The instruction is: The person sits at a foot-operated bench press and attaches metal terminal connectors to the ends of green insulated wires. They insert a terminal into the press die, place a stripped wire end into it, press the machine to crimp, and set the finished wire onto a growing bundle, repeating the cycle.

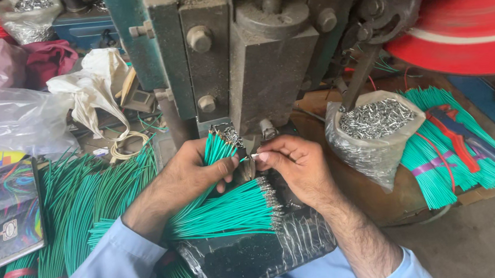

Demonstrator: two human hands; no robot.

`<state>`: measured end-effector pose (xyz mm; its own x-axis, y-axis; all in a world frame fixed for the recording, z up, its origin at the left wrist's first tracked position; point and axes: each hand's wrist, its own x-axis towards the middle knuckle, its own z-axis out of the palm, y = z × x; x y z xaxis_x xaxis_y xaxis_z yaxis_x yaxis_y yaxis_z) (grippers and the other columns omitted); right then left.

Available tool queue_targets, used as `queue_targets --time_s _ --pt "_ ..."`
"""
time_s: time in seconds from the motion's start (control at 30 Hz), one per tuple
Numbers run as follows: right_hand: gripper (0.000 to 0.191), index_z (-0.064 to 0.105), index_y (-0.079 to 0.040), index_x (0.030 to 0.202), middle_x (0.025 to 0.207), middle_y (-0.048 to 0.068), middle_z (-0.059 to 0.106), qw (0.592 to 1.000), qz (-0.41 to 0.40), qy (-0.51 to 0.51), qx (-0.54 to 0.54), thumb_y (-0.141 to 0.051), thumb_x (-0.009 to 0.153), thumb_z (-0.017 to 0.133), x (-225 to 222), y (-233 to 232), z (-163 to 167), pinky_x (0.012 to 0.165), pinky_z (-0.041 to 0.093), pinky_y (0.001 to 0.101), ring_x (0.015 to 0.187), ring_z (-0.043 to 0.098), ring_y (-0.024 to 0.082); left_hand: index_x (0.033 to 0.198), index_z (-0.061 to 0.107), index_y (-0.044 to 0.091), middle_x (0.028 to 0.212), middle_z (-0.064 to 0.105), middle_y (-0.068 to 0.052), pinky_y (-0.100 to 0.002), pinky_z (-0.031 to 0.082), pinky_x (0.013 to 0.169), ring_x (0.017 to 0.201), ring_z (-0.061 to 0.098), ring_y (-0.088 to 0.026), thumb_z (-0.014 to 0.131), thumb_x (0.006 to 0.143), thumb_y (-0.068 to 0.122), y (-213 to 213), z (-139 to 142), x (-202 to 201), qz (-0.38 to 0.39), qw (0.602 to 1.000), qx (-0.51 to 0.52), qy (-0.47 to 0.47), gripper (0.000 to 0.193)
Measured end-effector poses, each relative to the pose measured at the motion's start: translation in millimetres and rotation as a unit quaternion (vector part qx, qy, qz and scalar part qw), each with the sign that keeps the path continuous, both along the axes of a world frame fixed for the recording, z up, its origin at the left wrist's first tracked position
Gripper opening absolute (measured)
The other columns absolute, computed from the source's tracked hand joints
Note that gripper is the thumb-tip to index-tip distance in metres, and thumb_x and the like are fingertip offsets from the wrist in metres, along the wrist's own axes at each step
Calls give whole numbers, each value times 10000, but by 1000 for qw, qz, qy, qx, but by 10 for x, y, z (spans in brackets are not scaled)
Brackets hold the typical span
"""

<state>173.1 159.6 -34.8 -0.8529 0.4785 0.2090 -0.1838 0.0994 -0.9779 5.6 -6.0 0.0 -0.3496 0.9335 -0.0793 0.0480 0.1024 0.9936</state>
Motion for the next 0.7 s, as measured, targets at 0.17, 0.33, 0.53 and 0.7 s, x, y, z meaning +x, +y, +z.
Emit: queue_targets --time_s 0.17,0.33,0.53,0.7 --pt "139 716 33 1073 982 79 769 999 -7 -23 49 -48 964 684 11 57 -107 848 590 265 918 709 109 942 709 15 718 674 -8 -257 518 550 602 619 -86 714 929 226 -3 -16 2 -14 1000 10 26 212" --pt "137 727 33 1057 952 81 776 997 -38 -39 47 -51 953 700 27 53 -167 819 601 270 881 718 113 951 725 33 728 686 9 -257 520 539 593 607 -75 711 918 238 6 7 13 -4 999 -2 48 209" --pt "139 731 36 1054 955 90 778 997 -41 -47 39 -50 946 708 23 69 -165 818 605 276 878 722 121 947 718 31 721 677 3 -256 514 534 590 600 -73 706 930 241 -9 29 40 -5 999 -5 32 211" --pt "151 729 33 1060 967 92 782 998 -40 -45 31 -57 940 710 29 74 -169 834 617 283 892 731 122 947 718 35 722 684 8 -252 521 539 591 606 -70 708 927 252 -2 29 34 4 1000 0 1 218"
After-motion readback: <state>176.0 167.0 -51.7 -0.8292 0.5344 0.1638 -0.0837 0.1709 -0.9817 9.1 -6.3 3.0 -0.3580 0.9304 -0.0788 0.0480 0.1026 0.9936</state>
